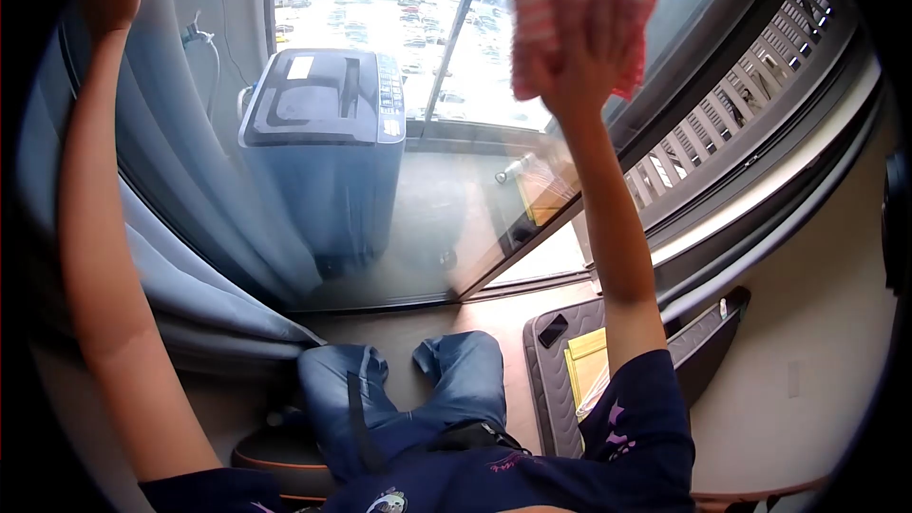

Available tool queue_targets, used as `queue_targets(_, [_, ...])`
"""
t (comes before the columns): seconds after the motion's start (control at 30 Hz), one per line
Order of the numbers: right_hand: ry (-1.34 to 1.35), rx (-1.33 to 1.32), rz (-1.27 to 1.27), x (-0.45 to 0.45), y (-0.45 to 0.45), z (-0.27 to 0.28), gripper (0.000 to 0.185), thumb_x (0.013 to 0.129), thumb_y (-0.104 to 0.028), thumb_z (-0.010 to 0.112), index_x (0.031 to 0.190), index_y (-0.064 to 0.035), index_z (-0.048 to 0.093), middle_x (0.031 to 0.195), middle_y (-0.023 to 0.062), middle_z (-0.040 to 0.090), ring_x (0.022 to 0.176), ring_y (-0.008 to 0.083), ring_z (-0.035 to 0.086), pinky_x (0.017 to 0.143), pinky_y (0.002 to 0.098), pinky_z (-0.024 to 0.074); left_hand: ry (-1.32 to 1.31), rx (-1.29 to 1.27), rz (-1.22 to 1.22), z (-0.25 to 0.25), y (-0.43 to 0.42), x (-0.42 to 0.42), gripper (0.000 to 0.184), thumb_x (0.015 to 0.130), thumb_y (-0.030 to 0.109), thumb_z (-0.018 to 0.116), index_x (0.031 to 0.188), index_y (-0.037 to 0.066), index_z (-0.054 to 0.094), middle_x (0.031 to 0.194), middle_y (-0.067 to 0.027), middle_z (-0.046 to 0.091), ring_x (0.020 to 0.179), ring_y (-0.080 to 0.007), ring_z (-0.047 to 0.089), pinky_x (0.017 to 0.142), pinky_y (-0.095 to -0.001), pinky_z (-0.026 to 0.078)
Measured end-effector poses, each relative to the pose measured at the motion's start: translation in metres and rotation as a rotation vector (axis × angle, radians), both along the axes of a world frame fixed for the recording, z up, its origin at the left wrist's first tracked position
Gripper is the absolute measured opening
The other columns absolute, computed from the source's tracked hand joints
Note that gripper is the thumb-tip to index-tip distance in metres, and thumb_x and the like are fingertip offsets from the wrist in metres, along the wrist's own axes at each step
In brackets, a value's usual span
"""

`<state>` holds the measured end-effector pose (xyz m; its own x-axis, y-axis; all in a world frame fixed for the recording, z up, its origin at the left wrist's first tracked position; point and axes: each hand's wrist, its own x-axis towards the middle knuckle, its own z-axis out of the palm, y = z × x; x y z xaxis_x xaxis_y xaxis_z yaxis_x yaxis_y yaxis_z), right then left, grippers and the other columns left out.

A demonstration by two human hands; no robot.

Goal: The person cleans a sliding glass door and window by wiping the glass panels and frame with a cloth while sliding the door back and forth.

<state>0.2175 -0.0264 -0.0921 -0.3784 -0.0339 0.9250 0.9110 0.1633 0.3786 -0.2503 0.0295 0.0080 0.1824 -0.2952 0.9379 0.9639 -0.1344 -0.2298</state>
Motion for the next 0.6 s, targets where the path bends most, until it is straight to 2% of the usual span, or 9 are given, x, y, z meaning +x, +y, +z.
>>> queue_targets(0.03, [0.147,0.082,0.03,0.016,0.001,0.025,0.058,0.079,-0.04,0.051,0.126,-0.0079,0.041,0.132,0.0212,0.032,0.121,0.0415,0.028,0.1,0.0515,0.019,-0.083,-0.168,-0.02,-0.003,-0.013,0.013,0.067,0.087,0.056,0.015,0.129,0.006,0.03,0.135,-0.0154,0.028,0.125,-0.0381,0.024,0.096,-0.0526,0.025])
queue_targets(0.13, [0.528,0.123,0.01,0.04,-0.001,0.049,0.054,0.085,-0.04,0.04,0.124,-0.0027,0.041,0.126,0.0259,0.036,0.113,0.043,0.036,0.094,0.0479,0.029,-0.078,-0.09,-0.108,-0.003,-0.013,0.013,0.063,0.088,0.052,0.016,0.121,0.002,0.036,0.127,-0.0233,0.033,0.118,-0.0391,0.032,0.091,-0.0525,0.029])
queue_targets(0.23, [0.486,0.236,-0.077,0.016,0.005,0.016,0.053,0.087,-0.04,0.035,0.122,-0.0011,0.041,0.123,0.0259,0.039,0.111,0.0427,0.038,0.093,0.0491,0.0297,-0.122,-0.026,-0.148,-0.001,-0.013,0.015,0.06,0.089,0.051,0.018,0.115,0.001,0.038,0.119,-0.024,0.037,0.11,-0.0385,0.038,0.089,-0.0516,0.031])
queue_targets(0.3, [0.401,0.044,-0.124,-0.011,0.004,-0.046,0.056,0.084,-0.039,0.041,0.126,-0.0025,0.038,0.135,0.025,0.025,0.125,0.0439,0.021,0.102,0.0534,0.0163,-0.171,-0.032,-0.167,-0.003,-0.013,0.013,0.056,0.089,0.048,0.02,0.115,0.001,0.038,0.119,-0.0239,0.036,0.108,-0.0381,0.038,0.088,-0.0509,0.032])
queue_targets(0.37, [0.124,-0.219,-0.03,-0.021,-0.001,-0.136,0.051,0.081,-0.042,0.045,0.125,-0.0164,0.044,0.138,0.0205,0.022,0.127,0.0435,0.018,0.101,0.0589,0.007,-0.228,-0.052,-0.124,-0.005,-0.017,0.017,0.052,0.089,0.043,0.021,0.114,0.001,0.038,0.118,-0.0238,0.037,0.106,-0.0377,0.039,0.088,-0.0507,0.032])
queue_targets(0.43, [-0.237,-0.41,0.115,-0.014,-0.016,-0.207,0.038,0.072,-0.042,0.058,0.108,-0.0272,0.057,0.125,-0.0006,0.046,0.117,0.027,0.038,0.096,0.0543,0.021,-0.294,-0.089,-0.103,-0.008,-0.022,0.025,0.048,0.089,0.039,0.022,0.113,0.001,0.039,0.117,-0.0237,0.037,0.105,-0.0375,0.04,0.087,-0.0507,0.033])
queue_targets(0.47, [-0.31,-0.491,0.154,-0.016,-0.032,-0.207,0.025,0.068,-0.031,0.062,0.093,-0.0266,0.059,0.109,-0.0106,0.054,0.11,0.012,0.046,0.088,0.0393,0.035,-0.33,-0.112,-0.099,-0.009,-0.025,0.029,0.047,0.089,0.038,0.022,0.113,0.001,0.039,0.117,-0.0235,0.037,0.104,-0.0374,0.04,0.087,-0.0508,0.033])
queue_targets(0.5, [-0.365,-0.508,0.152,-0.007,-0.036,-0.212,0.023,0.068,-0.029,0.062,0.091,-0.0271,0.059,0.109,-0.0107,0.054,0.108,0.0087,0.046,0.087,0.0347,0.0358,-0.364,-0.131,-0.093,-0.009,-0.027,0.03,0.046,0.088,0.037,0.023,0.113,0.001,0.039,0.116,-0.0234,0.037,0.103,-0.0373,0.04,0.087,-0.0508,0.033])
queue_targets(0.6, [-0.406,-0.549,0.13,0.004,-0.036,-0.151,0.027,0.066,-0.029,0.063,0.093,-0.0261,0.06,0.11,-0.0111,0.053,0.111,0.0108,0.044,0.09,0.0371,0.033,-0.331,-0.099,-0.068,-0.008,-0.025,0.025,0.045,0.088,0.037,0.024,0.112,0.002,0.04,0.116,-0.023,0.037,0.102,-0.0372,0.041,0.086,-0.0508,0.034])
